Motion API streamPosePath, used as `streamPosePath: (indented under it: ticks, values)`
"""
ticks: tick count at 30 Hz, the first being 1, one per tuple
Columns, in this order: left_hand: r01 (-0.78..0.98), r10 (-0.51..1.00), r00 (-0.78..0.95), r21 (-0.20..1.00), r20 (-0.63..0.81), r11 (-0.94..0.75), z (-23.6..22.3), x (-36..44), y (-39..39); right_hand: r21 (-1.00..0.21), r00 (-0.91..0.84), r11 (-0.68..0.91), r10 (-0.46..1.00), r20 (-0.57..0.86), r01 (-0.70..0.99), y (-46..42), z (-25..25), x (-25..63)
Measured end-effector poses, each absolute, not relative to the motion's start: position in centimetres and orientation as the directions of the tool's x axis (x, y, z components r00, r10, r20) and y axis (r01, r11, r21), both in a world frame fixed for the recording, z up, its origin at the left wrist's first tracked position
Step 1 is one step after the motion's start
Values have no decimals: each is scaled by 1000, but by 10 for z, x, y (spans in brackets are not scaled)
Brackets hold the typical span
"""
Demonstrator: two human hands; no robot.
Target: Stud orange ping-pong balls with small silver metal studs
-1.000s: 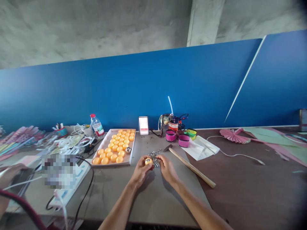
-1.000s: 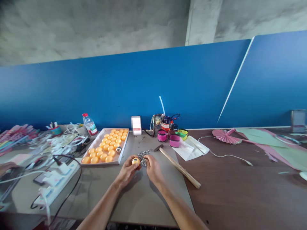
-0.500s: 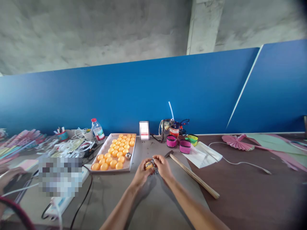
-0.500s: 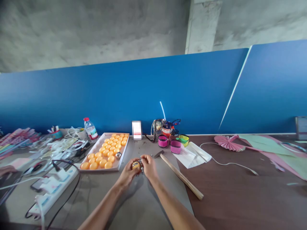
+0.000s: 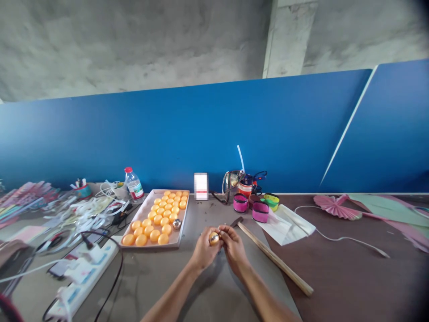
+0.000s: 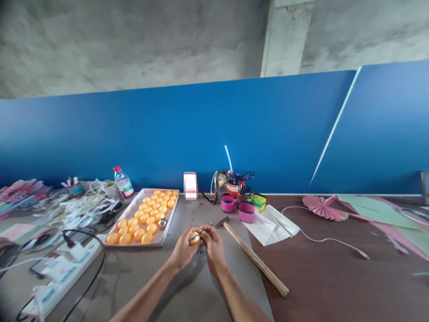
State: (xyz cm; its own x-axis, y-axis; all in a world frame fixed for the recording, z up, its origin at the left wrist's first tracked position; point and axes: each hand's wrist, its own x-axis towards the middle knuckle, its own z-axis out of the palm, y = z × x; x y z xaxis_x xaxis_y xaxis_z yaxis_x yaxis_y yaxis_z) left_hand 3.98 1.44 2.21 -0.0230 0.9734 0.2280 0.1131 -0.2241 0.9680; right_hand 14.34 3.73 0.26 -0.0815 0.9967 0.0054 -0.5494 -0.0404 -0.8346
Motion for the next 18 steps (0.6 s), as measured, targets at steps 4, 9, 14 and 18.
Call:
streamPosePath:
  ticks: [4, 9, 14, 18]
  values:
    - [229, 933, -36, 912, 359, -342, 23, 36, 12, -818, -89, -67, 996, -20, -571, 34, 3, 142]
    - [205, 914, -11, 896, 405, -394, 22, 31, 10, -807, -111, -96, 993, -38, -583, 33, -4, 139]
    - [266, 917, -6, 885, 399, -383, 22, 28, 9, -871, -103, -33, 995, 20, -490, 33, -6, 142]
    - [249, 919, -31, 893, 394, -374, 21, 25, 10, -943, -125, 57, 987, 103, -327, 28, 1, 145]
